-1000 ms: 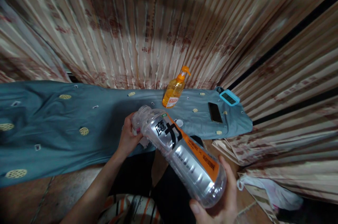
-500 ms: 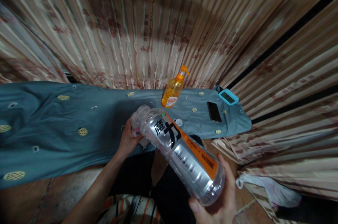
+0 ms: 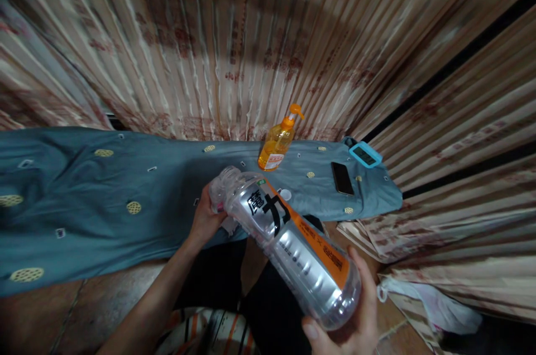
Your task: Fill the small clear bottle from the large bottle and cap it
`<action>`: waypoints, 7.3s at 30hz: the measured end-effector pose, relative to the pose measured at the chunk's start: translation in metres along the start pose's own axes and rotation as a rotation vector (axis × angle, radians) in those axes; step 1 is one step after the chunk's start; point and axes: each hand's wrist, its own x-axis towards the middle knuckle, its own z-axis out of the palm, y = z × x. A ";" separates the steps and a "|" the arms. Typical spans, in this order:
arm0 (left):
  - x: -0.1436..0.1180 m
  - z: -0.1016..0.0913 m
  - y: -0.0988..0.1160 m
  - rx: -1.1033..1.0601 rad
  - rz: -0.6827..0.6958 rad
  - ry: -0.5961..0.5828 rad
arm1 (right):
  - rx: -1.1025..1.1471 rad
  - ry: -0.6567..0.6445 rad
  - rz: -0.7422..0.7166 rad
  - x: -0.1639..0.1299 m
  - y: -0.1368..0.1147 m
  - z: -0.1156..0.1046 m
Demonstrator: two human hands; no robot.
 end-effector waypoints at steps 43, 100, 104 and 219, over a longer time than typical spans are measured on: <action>0.000 -0.001 0.010 0.003 -0.022 -0.041 | 0.054 0.019 0.098 0.000 -0.004 -0.003; -0.001 -0.002 0.012 0.005 -0.025 -0.036 | 0.080 0.103 0.205 0.009 -0.033 0.006; -0.002 -0.002 0.011 0.030 -0.017 -0.030 | 0.072 0.096 0.208 0.009 -0.032 0.006; -0.002 -0.002 0.008 0.000 -0.005 -0.038 | -0.001 0.015 0.082 0.011 -0.016 -0.005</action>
